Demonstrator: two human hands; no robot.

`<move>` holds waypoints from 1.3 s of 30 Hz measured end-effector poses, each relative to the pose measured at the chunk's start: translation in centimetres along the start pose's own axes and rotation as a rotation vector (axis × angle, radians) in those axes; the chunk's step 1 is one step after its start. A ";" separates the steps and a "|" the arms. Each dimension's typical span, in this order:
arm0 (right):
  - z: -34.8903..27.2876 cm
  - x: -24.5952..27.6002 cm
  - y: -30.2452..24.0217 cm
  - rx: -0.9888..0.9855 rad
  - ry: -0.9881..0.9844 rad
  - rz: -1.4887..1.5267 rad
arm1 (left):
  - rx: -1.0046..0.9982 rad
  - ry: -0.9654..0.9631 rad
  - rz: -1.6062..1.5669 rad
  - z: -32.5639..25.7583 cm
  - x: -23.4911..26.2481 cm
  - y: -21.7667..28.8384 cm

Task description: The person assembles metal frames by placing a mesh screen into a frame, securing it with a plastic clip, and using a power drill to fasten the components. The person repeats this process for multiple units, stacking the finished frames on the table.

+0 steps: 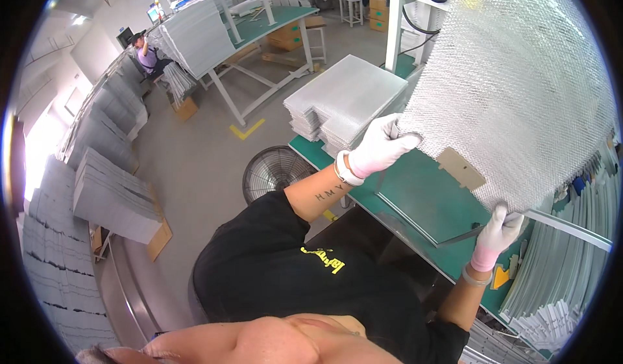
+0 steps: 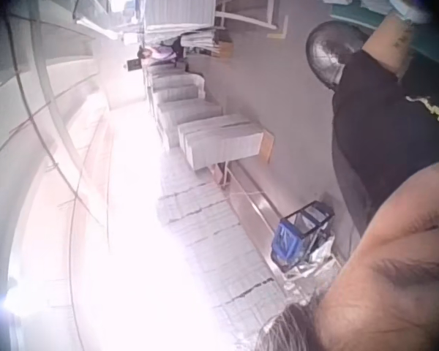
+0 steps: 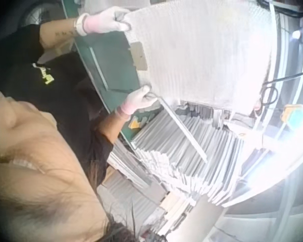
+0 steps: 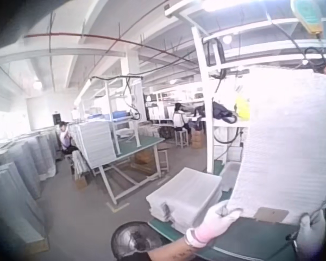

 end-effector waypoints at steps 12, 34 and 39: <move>0.5 1.3 0.1 -0.099 -0.113 0.213 | -0.074 -0.021 -0.107 0.9 1.0 1.5; -6.5 0.5 5.6 -0.305 -0.174 -0.038 | 0.075 -0.013 0.322 -5.2 2.6 -7.8; -7.4 1.0 7.0 -0.281 -0.370 -0.040 | 0.257 -0.150 0.215 -5.9 3.9 -10.4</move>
Point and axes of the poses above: each hand's wrist, its own z-axis towards the middle knuckle, its own x-axis out of the back of the hand, y = z × x, the point moved 6 cm from there along z, towards the middle knuckle, and after that the axes turned 2 degrees about -y, right-handed, at the moved point
